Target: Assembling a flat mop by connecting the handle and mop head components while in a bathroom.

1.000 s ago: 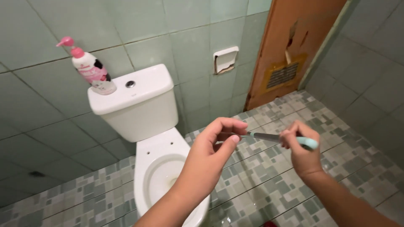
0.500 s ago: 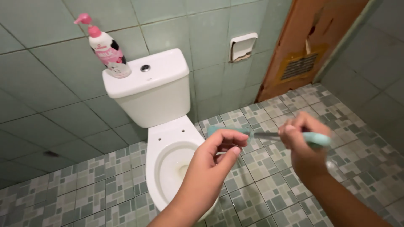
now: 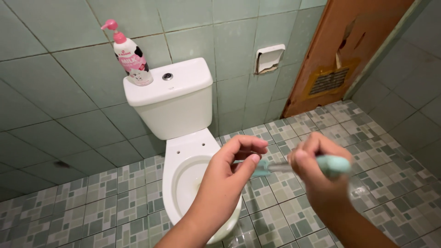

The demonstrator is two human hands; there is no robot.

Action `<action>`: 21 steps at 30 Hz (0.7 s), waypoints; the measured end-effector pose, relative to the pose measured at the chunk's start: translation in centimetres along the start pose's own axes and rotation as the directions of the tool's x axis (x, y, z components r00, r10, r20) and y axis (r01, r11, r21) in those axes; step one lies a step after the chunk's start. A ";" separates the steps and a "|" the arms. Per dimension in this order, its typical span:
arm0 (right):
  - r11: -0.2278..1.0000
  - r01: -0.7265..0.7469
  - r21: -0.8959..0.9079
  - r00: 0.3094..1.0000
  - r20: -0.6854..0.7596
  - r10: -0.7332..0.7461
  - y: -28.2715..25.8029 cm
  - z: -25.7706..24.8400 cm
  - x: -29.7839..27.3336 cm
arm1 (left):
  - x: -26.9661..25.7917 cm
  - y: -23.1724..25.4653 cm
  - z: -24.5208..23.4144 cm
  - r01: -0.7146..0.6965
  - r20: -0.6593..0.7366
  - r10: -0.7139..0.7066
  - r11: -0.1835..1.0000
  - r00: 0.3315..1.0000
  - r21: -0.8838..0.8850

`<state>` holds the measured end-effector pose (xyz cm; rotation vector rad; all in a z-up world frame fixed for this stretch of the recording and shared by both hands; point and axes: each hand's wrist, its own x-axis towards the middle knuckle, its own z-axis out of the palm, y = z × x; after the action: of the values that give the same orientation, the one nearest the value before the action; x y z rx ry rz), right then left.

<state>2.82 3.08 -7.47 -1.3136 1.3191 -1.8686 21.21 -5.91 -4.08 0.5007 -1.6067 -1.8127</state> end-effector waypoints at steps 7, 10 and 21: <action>0.944 0.076 -0.321 0.994 -0.052 -0.098 6.2 -2.4 3.4 | -1.2 0.3 0.7 -0.051 0.031 0.051 0.999 0.998 0.001; 0.939 0.046 -0.340 0.999 0.004 -0.048 2.4 -2.2 2.2 | -1.3 0.4 1.3 -0.062 0.051 0.063 0.998 0.997 -0.024; 0.870 0.114 -0.480 0.966 -0.151 -0.210 4.3 -3.7 -1.8 | 2.1 -0.4 5.0 -0.057 0.164 0.054 0.998 0.985 0.011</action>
<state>-0.35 4.40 -12.38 -1.5428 1.9118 -1.9017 16.28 -3.73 -3.29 0.3170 -1.7279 -1.8411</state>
